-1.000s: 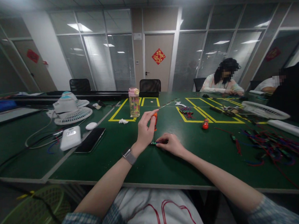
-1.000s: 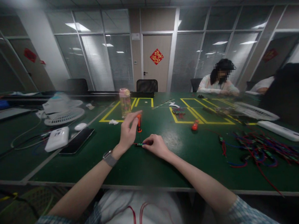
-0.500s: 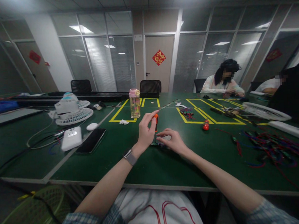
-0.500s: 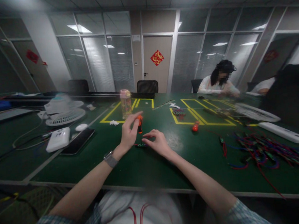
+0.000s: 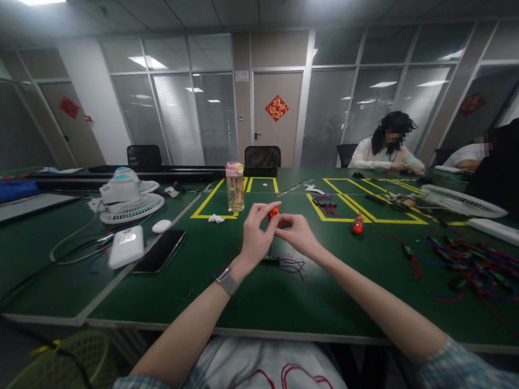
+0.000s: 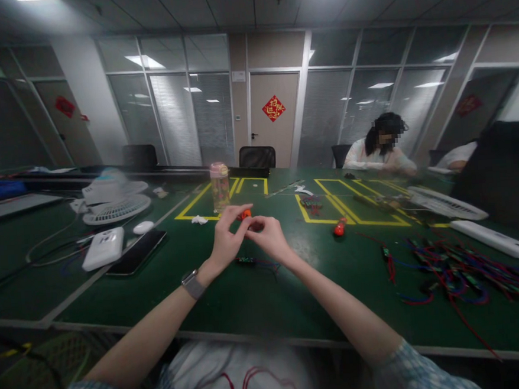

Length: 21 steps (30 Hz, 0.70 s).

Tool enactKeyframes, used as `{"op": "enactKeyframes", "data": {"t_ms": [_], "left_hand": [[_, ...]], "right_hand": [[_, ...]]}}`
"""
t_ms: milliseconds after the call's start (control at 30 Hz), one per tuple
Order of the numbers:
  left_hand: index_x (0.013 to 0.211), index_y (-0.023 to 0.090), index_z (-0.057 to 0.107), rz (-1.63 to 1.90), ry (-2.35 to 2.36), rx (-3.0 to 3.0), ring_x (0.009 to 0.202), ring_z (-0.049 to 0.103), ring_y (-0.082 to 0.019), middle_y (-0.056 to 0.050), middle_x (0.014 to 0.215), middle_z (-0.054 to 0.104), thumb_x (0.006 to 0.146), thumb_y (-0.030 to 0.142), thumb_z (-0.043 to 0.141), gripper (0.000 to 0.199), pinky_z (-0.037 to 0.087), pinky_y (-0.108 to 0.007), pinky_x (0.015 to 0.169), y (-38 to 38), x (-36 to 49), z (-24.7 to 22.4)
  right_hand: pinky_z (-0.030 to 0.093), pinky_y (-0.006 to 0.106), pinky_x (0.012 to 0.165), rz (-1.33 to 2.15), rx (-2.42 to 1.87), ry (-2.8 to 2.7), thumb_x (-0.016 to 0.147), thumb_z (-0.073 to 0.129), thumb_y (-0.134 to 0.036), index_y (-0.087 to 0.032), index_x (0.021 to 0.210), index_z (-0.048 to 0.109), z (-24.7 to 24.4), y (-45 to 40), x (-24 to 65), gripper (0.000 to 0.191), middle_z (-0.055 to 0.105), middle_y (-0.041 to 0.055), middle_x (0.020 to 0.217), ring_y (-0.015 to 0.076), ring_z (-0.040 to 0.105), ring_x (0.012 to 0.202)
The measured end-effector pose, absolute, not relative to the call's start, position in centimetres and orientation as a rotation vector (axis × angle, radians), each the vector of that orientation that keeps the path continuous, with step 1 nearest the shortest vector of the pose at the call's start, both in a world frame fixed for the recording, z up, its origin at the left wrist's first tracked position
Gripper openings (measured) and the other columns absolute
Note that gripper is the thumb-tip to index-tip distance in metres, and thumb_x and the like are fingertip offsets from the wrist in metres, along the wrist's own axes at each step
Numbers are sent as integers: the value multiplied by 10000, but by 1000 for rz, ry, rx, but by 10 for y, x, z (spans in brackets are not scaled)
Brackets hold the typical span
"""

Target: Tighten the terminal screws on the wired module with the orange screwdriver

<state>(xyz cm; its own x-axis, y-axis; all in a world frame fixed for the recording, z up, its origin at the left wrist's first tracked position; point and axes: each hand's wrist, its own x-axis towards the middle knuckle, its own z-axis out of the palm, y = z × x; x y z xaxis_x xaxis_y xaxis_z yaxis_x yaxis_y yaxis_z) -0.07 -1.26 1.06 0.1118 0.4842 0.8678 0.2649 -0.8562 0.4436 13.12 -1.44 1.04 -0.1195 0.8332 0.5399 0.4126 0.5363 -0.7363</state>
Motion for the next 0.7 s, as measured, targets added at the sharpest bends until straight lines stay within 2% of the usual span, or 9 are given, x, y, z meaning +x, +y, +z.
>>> {"op": "enactKeyframes", "data": {"t_ms": [167,267,367,500,600,700], "left_hand": [[1229,206,524,1727,925,2443,973,542,-169,-65,1046,573,933,240,420,316,443,-314,873,0,-21,18],[1185,198,566,1598,1418,2575,1001,533,-219,-78,1027,589,921,309,432,316,424,-373,899,17,-54,24],[1199,177,567,1245,1964,2540,1044,532,-255,-113,1099,587,884,328,476,361,417,-384,918,31,-107,19],[1310,109,453,688,2522,2254,1082,534,-340,-207,1199,538,836,370,512,545,438,-420,877,33,-183,-1],[1270,100,483,396,2534,2088,1046,571,-336,-211,1145,582,832,392,500,526,454,-392,851,30,-218,-12],[1253,150,497,339,2361,2073,1017,603,-277,-160,1152,610,828,378,494,482,465,-326,839,29,-229,-16]], "right_hand": [[438,257,604,444,-1097,-1695,662,683,-330,-128,658,636,6,-14,127,208,624,30,624,155,560,611],[442,270,623,433,-1103,-1697,658,691,-368,-137,667,644,6,-17,128,236,625,31,631,166,571,630],[438,283,634,439,-1114,-1707,675,683,-396,-137,672,647,6,-19,131,261,629,38,644,178,578,645],[431,287,625,422,-1123,-1710,687,677,-406,-142,654,631,5,-20,132,269,631,44,648,186,581,646],[433,288,627,412,-1114,-1716,682,681,-413,-146,654,637,5,-21,131,272,639,46,648,188,585,645],[436,290,626,411,-1115,-1719,675,684,-434,-146,666,645,6,-23,130,291,645,50,656,192,589,651]]}}
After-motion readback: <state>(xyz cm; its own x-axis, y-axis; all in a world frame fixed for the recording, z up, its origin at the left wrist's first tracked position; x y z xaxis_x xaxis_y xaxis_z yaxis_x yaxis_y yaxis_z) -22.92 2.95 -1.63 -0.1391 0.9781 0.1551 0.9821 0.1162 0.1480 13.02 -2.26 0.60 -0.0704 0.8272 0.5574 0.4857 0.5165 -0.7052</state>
